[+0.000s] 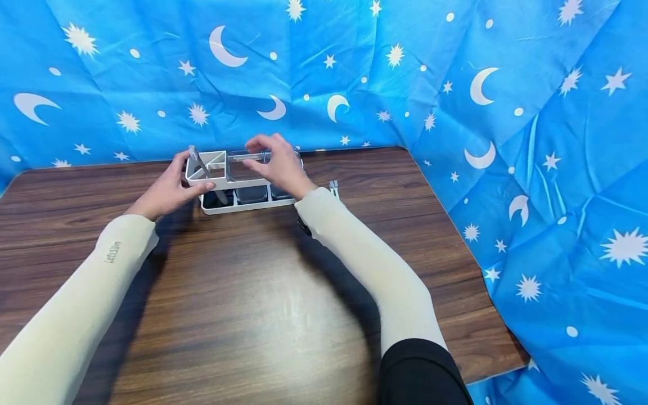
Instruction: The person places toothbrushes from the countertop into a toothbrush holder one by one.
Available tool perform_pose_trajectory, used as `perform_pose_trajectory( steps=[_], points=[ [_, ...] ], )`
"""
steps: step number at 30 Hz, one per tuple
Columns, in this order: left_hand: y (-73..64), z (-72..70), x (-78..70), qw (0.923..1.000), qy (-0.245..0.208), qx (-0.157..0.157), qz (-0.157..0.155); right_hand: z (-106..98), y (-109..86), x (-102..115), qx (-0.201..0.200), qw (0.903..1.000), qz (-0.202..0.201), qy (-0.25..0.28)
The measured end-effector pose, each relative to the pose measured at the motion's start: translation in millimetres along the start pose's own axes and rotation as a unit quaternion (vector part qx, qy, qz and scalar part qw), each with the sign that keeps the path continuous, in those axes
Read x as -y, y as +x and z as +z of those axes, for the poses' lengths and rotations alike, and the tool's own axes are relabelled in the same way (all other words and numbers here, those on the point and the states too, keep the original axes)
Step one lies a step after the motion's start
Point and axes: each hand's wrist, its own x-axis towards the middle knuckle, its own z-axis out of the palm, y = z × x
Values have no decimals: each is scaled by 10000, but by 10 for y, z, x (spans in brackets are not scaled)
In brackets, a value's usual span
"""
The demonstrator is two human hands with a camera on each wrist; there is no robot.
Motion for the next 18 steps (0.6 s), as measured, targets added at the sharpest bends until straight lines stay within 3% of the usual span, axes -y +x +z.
perform_pose_trajectory(
  steps=[10, 18],
  points=[
    [17, 4, -8, 9999, 38, 28, 113, -160, -75, -92, -33, 9988, 480, 81],
    [15, -13, 5, 9999, 110, 58, 71, -387, -109, -145, -204, 9982, 549, -109]
  ],
)
